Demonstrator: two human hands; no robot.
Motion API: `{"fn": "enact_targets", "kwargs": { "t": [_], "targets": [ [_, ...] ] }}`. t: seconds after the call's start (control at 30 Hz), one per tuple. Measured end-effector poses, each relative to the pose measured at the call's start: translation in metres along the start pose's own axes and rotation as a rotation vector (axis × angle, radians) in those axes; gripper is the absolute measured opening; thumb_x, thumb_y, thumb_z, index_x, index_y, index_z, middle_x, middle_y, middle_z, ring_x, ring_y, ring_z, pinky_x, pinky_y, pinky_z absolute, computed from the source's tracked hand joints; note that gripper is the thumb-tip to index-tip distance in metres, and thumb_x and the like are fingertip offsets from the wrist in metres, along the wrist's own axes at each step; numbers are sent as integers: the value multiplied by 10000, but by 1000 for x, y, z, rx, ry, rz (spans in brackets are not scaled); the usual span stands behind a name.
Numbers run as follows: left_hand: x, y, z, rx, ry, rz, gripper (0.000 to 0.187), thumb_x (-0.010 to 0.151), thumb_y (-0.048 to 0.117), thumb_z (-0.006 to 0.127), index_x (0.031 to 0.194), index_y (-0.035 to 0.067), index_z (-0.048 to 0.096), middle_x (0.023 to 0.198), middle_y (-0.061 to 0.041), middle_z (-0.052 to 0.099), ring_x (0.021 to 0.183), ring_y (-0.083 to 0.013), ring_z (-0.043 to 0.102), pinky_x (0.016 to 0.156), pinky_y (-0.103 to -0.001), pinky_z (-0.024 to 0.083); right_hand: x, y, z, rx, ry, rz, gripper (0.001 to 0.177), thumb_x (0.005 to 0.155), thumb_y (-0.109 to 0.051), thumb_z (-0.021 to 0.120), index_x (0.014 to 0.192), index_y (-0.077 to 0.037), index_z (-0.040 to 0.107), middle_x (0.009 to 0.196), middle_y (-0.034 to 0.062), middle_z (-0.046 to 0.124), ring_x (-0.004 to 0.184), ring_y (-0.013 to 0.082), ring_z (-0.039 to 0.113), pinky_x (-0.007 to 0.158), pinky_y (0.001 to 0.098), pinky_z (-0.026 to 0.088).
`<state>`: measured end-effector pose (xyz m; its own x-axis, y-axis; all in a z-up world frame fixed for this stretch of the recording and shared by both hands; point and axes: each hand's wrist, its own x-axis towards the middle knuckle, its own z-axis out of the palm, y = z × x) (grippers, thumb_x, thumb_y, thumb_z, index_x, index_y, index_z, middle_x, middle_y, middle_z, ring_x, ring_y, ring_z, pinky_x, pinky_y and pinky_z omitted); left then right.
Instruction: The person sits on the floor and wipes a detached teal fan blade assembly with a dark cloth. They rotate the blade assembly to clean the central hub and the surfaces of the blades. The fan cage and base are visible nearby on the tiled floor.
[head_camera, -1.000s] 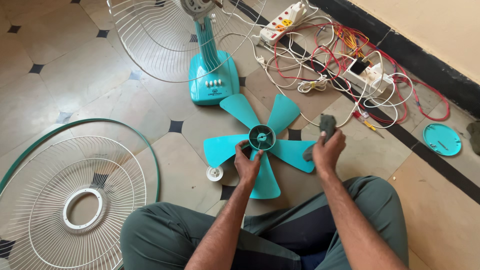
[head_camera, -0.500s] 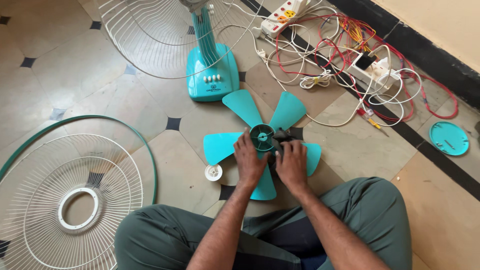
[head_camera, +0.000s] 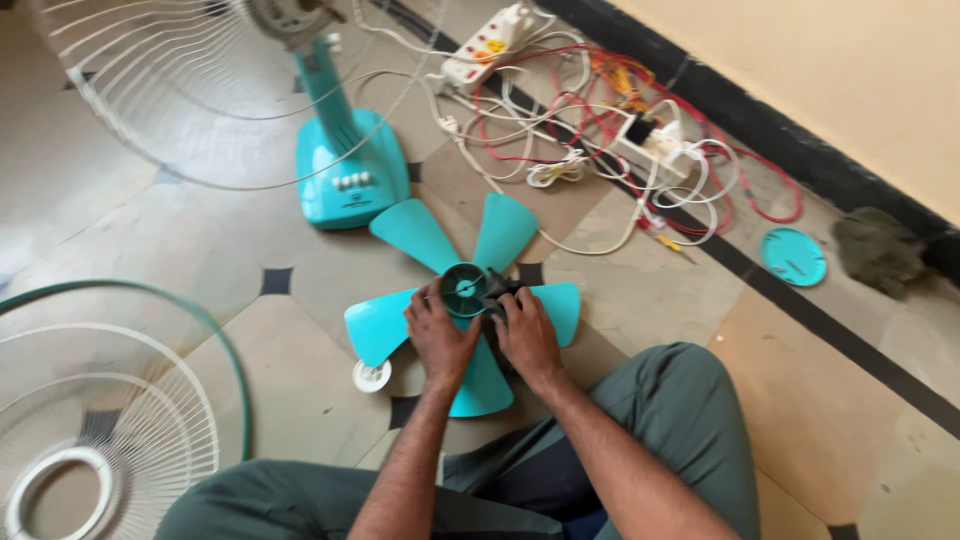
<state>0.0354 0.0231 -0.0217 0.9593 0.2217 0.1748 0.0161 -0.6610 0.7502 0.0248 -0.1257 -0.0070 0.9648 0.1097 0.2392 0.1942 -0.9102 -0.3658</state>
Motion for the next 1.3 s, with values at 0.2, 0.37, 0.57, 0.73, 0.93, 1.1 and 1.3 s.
{"fn": "enact_targets", "kwargs": {
  "t": [0.2, 0.37, 0.57, 0.73, 0.93, 1.1, 1.3],
  "targets": [
    [4, 7, -6, 56, -51, -47, 932, 639, 323, 953, 1410, 93, 482, 1335, -156, 482, 1225, -399, 456, 966, -549, 438, 5, 57, -25, -295, 131, 359, 226, 855, -205, 724, 962, -13, 667, 970, 194, 646, 996, 410, 606, 836, 537, 489],
    [1, 2, 1, 63, -5, -3, 964, 612, 299, 950, 1415, 66, 471, 1341, -165, 488, 1208, -414, 462, 939, -562, 433, -5, 79, 4, 5, 46, 196, 255, 929, -200, 678, 1118, -32, 710, 1104, 187, 706, 1086, 394, 628, 956, 502, 499],
    [0, -5, 8, -6, -15, 55, 914, 663, 277, 924, 1418, 60, 455, 1363, -189, 508, 1226, -426, 480, 984, -557, 433, 4, 94, 4, 1049, -124, 467, 416, 1023, -278, 642, 1341, -15, 588, 1239, 124, 694, 1118, 232, 656, 969, 389, 550],
    [-7, 26, -1, -17, -37, 43, 961, 671, 178, 901, 1474, 43, 392, 1477, -229, 370, 1342, -452, 373, 1073, -602, 321, 21, 105, -18, 1363, -279, 670, 430, 976, -166, 606, 1383, -36, 563, 1227, 69, 700, 1062, 165, 683, 897, 370, 572],
    [-23, 52, -3, 3, -98, 176, 778, 760, 34, 767, 1471, 41, 451, 1549, -219, 340, 1430, -441, 317, 1156, -594, 258, 28, 156, -25, 725, -269, 613, 379, 938, -47, 606, 1310, -5, 667, 1094, 95, 737, 920, 162, 670, 771, 347, 535],
    [-30, 85, 15, -104, -171, 335, 641, 790, 43, 731, 1401, 51, 539, 1541, -214, 360, 1435, -429, 312, 1162, -584, 239, 48, 172, -73, 570, -288, 559, 360, 938, -157, 678, 1276, -33, 687, 999, 93, 745, 897, 163, 689, 807, 330, 551],
    [-14, 165, 73, -125, -251, 435, 639, 800, 45, 735, 1399, 64, 512, 1575, -185, 356, 1510, -412, 258, 1222, -591, 176, 47, 220, -119, 490, -154, 631, 329, 948, -214, 691, 1244, -71, 696, 1024, 94, 772, 929, 168, 731, 839, 338, 578]
  ]
}}
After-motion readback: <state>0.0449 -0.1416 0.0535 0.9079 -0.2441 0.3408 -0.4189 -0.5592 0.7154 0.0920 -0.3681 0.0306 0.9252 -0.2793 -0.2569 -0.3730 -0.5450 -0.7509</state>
